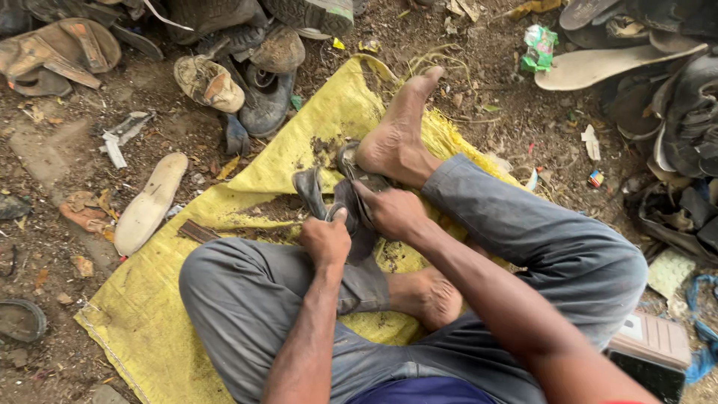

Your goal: The person uses a knife to scrape old material and adhesive from various discarded shoes and soles while sitting on the ground.

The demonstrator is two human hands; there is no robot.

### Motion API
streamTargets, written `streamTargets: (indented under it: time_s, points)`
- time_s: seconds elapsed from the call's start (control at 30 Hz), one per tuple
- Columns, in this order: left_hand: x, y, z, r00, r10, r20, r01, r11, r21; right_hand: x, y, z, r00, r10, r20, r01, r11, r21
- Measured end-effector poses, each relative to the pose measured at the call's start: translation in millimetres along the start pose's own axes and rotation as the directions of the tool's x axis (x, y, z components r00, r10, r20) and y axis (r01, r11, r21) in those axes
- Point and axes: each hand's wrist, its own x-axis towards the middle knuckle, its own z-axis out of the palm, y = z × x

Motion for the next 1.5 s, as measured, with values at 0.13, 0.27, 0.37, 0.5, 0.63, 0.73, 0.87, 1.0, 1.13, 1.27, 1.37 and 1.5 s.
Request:
streamTargets:
  time_s: [0.13, 0.27, 0.37, 0.5, 0.63, 0.73, 0.87, 1.0, 1.13, 1.27, 1.37, 1.5]
  points:
    - [-4.9, -12.2, 12.4, 0.996, -0.086, 0.022, 0.088, 0.989, -0.122, -51.7, 20.2, -6.6, 0.987, 0.059, 0.149, -0.058, 0.998, -0.015]
    - [-15.5, -18.2, 22.5, 0.999, 0.039, 0.014, -0.039, 0.999, -0.03, -39.3, 36.0, 9.6, 1.0, 0.023, 0.005, -0.023, 0.993, 0.115]
    - [-25.0, -25.6, 23.0, 0.998, 0.055, -0.014, -0.056, 0.994, -0.092, -6.3, 22.5, 32.6, 0.997, -0.018, -0.074, 0.026, 0.994, 0.104]
    - [-13.3, -24.1, 18.1, 0.996, -0.078, -0.053, 0.072, 0.991, -0.109, -17.4, 21.2, 17.0, 0.997, -0.076, 0.013, 0.077, 0.997, -0.03]
    - [-23.5, -24.1, 11.0, 0.998, -0.043, -0.051, 0.033, 0.984, -0.177, -78.5, 29.1, -3.8, 0.984, -0.005, 0.178, 0.031, 0.989, -0.144]
    - [-49.4, -29.2, 7.8, 0.997, -0.069, 0.017, 0.07, 0.997, -0.039, -79.8, 30.3, 4.8, 0.98, 0.001, 0.197, 0.027, 0.99, -0.14]
    - [-61.7, -28.8, -3.0, 0.946, 0.206, -0.249, -0.28, 0.908, -0.313, -46.9, 13.0, 13.0, 0.978, -0.169, 0.123, 0.187, 0.97, -0.154]
    - [-71.0, -40.5, -28.5, 0.984, -0.176, -0.027, 0.167, 0.964, -0.208, -90.5, 28.6, -15.2, 0.954, -0.039, 0.298, 0.118, 0.96, -0.252]
    - [-65.7, -43.5, -69.2, 0.984, -0.174, -0.029, 0.168, 0.974, -0.15, -146.4, 47.0, -34.0, 0.947, 0.041, 0.319, 0.015, 0.985, -0.172]
    - [-41.5, -12.3, -44.3, 0.958, 0.198, -0.206, -0.27, 0.861, -0.431, -138.2, 59.8, -22.8, 0.994, 0.027, -0.11, -0.022, 0.999, 0.047]
    - [-11.7, 20.5, 0.0, 0.989, 0.129, -0.076, -0.142, 0.969, -0.201, -108.2, 63.7, -9.0, 0.983, 0.131, -0.128, -0.139, 0.989, -0.054]
    - [-21.0, 23.1, 32.9, 0.935, 0.354, 0.031, -0.345, 0.925, -0.157, -114.1, 70.8, 0.2, 0.993, 0.091, -0.074, -0.1, 0.986, -0.13]
